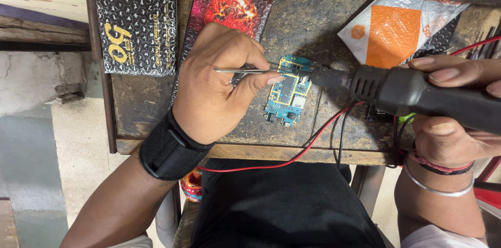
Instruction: The person uses a hot air rework station and tweezers to apply heat and manipulate components on a mobile phone motherboard, then uses multimeter probes to test connection points on the board.
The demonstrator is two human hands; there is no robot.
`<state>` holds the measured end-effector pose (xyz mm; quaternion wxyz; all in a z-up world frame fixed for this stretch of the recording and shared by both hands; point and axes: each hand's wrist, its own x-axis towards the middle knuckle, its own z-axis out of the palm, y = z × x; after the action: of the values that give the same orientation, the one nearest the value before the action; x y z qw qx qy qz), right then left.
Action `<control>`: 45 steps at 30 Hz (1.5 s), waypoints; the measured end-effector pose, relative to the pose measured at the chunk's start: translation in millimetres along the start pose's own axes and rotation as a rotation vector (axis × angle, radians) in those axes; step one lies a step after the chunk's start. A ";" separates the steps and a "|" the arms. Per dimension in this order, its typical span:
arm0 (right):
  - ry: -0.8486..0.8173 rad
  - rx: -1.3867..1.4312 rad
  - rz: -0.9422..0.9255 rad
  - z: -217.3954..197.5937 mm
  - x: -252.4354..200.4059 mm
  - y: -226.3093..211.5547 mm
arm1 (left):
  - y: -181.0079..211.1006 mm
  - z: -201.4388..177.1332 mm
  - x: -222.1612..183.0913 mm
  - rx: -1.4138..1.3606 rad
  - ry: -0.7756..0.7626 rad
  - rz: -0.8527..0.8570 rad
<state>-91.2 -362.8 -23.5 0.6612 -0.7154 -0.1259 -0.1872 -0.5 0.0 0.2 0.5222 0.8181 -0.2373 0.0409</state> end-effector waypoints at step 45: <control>0.001 0.010 -0.007 -2.2 -2.6 3.6 | -0.6 -0.2 -0.2 -0.004 0.000 -0.001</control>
<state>-92.2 -365.1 -27.8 0.6644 -0.7114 -0.1287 -0.1893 -0.5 0.4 -0.2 0.5238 0.8173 -0.2368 0.0403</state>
